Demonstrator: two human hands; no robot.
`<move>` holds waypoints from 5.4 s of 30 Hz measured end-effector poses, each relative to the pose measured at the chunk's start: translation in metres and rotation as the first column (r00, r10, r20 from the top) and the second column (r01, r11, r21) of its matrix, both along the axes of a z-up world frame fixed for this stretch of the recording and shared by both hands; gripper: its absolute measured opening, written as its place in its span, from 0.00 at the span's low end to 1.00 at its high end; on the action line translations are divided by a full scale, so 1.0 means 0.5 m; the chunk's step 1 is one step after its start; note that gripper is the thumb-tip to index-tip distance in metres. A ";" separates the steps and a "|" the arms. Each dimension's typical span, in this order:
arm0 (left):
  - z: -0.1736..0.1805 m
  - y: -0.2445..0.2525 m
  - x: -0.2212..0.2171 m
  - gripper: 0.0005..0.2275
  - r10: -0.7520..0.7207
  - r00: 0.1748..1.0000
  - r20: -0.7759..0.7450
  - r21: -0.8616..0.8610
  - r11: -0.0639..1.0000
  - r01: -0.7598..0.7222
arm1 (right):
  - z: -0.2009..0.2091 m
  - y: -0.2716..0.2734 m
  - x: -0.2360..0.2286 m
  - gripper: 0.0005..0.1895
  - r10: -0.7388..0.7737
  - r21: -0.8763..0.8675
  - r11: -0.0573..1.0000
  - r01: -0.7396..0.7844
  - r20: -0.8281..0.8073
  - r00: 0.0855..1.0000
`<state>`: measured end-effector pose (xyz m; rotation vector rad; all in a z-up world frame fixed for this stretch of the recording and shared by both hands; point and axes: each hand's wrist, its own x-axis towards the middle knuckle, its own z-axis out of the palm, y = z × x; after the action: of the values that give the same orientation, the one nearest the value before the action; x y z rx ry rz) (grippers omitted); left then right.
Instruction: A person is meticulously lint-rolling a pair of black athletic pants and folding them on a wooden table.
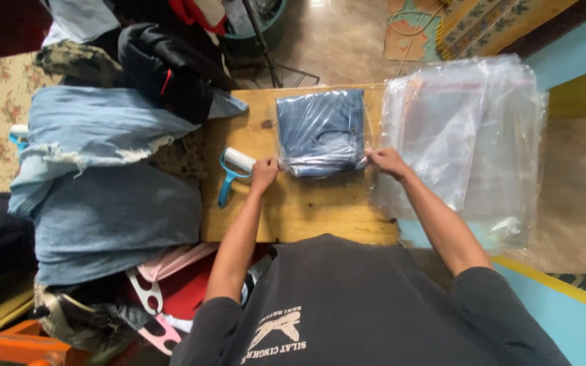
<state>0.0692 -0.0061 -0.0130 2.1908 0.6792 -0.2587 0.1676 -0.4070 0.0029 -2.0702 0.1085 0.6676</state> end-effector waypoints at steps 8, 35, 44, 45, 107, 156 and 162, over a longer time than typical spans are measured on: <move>0.019 -0.057 -0.041 0.12 0.178 0.968 0.177 -0.057 0.984 -0.171 | -0.010 0.037 -0.040 0.16 -0.128 -0.062 0.989 0.131 0.050 0.991; 0.576 -0.060 0.024 0.10 0.058 0.556 0.829 -0.153 0.980 0.126 | 0.496 0.014 0.011 0.04 -0.100 0.489 0.842 -0.230 0.560 0.822; 0.605 -0.067 0.157 0.12 0.163 0.378 0.911 -0.067 0.965 -0.255 | 0.597 0.117 0.084 0.14 -0.380 0.544 0.835 -0.084 0.681 0.626; 0.571 -0.058 0.173 0.14 0.152 0.429 0.891 -0.043 0.967 -0.252 | 0.588 0.124 0.088 0.16 -0.387 0.528 0.849 0.000 0.623 0.680; 0.375 -0.052 -0.037 0.16 0.185 0.854 0.486 -0.420 0.906 0.043 | 0.336 -0.006 -0.075 0.10 -0.292 0.572 0.794 0.209 0.057 0.955; 0.025 -0.134 -0.090 0.07 0.446 0.835 0.321 0.032 0.877 -0.480 | 0.040 0.190 -0.167 0.31 0.549 -0.582 0.812 0.038 0.785 0.287; 0.052 -0.139 -0.083 0.08 0.423 0.857 0.293 0.072 0.884 -0.461 | 0.001 0.196 -0.126 0.31 0.611 -0.642 0.765 0.047 0.747 0.261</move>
<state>0.0279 -0.0755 0.0130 2.0715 1.0441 0.3336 0.1047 -0.3088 0.0035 -2.7610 -0.9524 -0.6276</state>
